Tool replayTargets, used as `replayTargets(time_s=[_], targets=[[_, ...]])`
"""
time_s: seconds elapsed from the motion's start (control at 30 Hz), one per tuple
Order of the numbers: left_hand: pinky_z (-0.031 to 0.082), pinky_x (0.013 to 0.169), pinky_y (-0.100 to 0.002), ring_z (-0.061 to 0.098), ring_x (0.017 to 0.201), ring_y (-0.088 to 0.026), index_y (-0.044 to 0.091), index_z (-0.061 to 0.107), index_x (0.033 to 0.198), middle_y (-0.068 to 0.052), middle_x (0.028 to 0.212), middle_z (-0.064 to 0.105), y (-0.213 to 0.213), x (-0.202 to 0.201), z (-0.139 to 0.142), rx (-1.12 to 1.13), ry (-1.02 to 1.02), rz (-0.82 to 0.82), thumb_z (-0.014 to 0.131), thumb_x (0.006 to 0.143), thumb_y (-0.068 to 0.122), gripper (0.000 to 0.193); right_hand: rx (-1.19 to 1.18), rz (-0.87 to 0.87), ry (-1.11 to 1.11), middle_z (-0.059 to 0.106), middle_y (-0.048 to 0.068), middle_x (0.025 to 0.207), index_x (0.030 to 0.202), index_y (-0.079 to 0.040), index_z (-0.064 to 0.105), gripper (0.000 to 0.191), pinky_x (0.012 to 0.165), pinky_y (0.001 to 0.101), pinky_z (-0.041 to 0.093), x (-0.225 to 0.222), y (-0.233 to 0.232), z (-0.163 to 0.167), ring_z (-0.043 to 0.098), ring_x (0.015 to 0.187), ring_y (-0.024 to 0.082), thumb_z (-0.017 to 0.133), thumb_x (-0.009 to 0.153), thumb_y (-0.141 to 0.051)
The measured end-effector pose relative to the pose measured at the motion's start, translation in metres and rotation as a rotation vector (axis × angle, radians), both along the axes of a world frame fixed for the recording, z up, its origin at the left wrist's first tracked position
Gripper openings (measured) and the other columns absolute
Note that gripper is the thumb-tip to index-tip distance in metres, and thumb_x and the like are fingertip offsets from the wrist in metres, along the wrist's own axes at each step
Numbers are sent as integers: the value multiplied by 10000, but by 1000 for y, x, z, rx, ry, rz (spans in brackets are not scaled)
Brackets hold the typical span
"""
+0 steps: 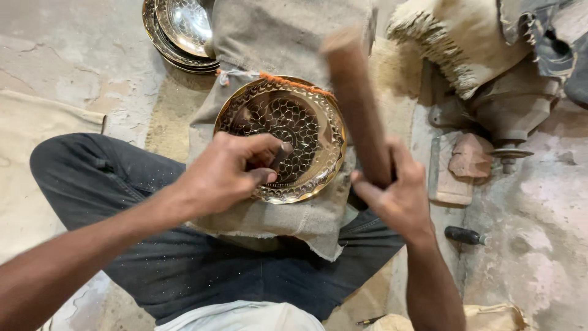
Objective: The person sits on the floor with a decorative brass plate resting on a sandbag on their lap. They hold a small punch against the plate's patterned surface and strike it with a wooden mallet, repositioning the punch across the design as they hammer.
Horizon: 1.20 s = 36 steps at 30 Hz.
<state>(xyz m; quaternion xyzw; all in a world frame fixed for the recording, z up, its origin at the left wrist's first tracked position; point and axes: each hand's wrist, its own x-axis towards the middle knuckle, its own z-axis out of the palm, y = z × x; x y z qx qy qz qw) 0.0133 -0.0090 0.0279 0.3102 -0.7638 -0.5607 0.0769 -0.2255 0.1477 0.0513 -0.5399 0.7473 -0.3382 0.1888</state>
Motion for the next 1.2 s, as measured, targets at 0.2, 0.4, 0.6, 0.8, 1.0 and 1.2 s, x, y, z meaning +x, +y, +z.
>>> replayTargets(time_s=[0.2,0.4,0.6,0.8,1.0,1.2], targets=[[612,812,-402,782,905,-256,62,696,1198,-132,1046,788,6,0,-16,-262,156,-56,737,842,57,359,146,141,-144,744,89,902,1287,-36,593,571,685,279,564,-17,33,-22,687,764,105,792,752,-42],[613,799,-408,769,936,-302,16,672,1185,-162,1078,771,8,2,-23,-375,284,-49,730,838,5,353,151,110,-175,737,125,978,1329,-17,548,593,672,321,551,-42,44,-30,676,779,160,779,783,-27],[636,756,-387,797,893,-256,6,674,1112,-161,979,769,8,1,-20,-289,182,-23,680,820,-76,304,279,231,105,720,123,966,1318,-53,540,648,711,338,602,-53,38,-18,730,819,192,792,721,-41],[610,729,-412,786,842,-254,15,702,1080,-142,953,786,4,-1,-15,-287,132,-62,757,819,12,268,252,240,90,742,161,999,1298,-77,550,674,756,358,619,-47,36,-21,756,859,230,823,684,-39],[641,734,-369,798,856,-236,37,704,1163,-131,995,784,1,-3,-13,-287,201,-75,720,823,-16,345,312,203,102,768,162,967,1306,-77,563,692,760,365,616,-46,44,-21,773,856,234,818,667,-3],[619,733,-396,791,877,-253,33,711,1139,-145,982,788,-1,0,-15,-286,127,-83,768,811,22,333,198,209,118,752,185,1003,1288,-24,563,695,767,353,603,-39,53,-35,757,883,230,831,647,-18]])
